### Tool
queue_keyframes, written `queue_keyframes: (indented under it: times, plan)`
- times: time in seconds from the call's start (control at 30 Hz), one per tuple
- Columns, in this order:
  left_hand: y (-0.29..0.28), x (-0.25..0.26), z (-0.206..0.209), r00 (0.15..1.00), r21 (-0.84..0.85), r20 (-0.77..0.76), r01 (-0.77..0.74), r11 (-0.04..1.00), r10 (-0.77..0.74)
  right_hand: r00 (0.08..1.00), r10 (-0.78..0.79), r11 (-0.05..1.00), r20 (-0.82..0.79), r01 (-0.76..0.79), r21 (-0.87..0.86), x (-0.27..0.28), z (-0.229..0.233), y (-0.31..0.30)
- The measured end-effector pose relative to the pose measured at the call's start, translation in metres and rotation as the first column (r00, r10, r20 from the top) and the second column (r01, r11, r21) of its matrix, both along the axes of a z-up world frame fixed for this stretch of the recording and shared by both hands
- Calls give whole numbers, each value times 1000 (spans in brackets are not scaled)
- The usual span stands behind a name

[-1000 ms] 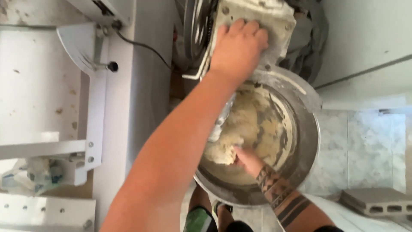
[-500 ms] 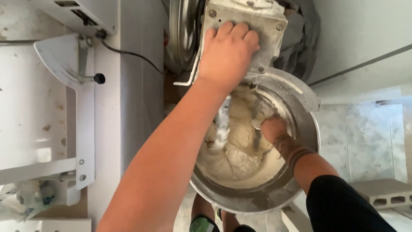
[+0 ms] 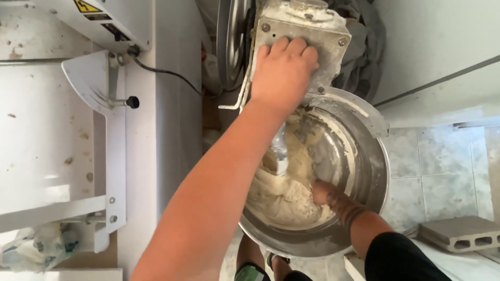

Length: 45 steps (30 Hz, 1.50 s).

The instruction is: Scraping dough from the sides of a large industrial mixing bowl and the mixing hook using a plastic scraper and hands to consolidate the mixture.

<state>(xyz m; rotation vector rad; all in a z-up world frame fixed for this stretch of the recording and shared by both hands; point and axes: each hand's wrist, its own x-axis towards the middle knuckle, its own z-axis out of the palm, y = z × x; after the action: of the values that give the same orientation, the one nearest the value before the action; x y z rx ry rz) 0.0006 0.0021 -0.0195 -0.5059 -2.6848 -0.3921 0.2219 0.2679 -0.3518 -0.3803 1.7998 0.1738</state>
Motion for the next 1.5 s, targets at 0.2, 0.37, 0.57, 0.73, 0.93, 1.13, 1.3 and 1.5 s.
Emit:
queue_keyframes:
  times: [0.2, 0.37, 0.57, 0.73, 0.93, 1.13, 1.3, 1.5]
  plan:
    - [3, -1, 3, 999, -16, -32, -27, 1000, 26, 629, -737, 625, 248, 773, -107, 76, -53, 30]
    - [4, 0, 3, 999, -46, -20, -32, 998, 31, -18, -905, -67, 424, 993, -101, 50, 74, -77]
    - [2, -2, -4, 999, -54, -49, -23, 998, 20, 578, -770, 481, 271, 804, -350, 10, 229, -57]
    - [3, -4, -5, 996, -55, -78, -37, 998, 32, 959, -230, 971, -163, 236, 21, -69, 222, -22]
    - [2, 0, -2, 995, -30, -99, -23, 999, 20, 853, 137, 984, -504, -177, -33, -79, 74, 22]
    - [0, 0, -7, 983, 3, -185, -20, 1000, 20, 953, 86, 986, -290, -123, -111, -29, 18, 30]
    - [1, 2, -4, 995, 9, -101, -14, 1000, 15, 989, -143, 990, -33, 143, 8, -12, 40, 0]
    - [4, -2, -3, 991, 13, -120, -60, 998, 61, 909, -390, 903, 147, 409, -132, 34, -20, -3]
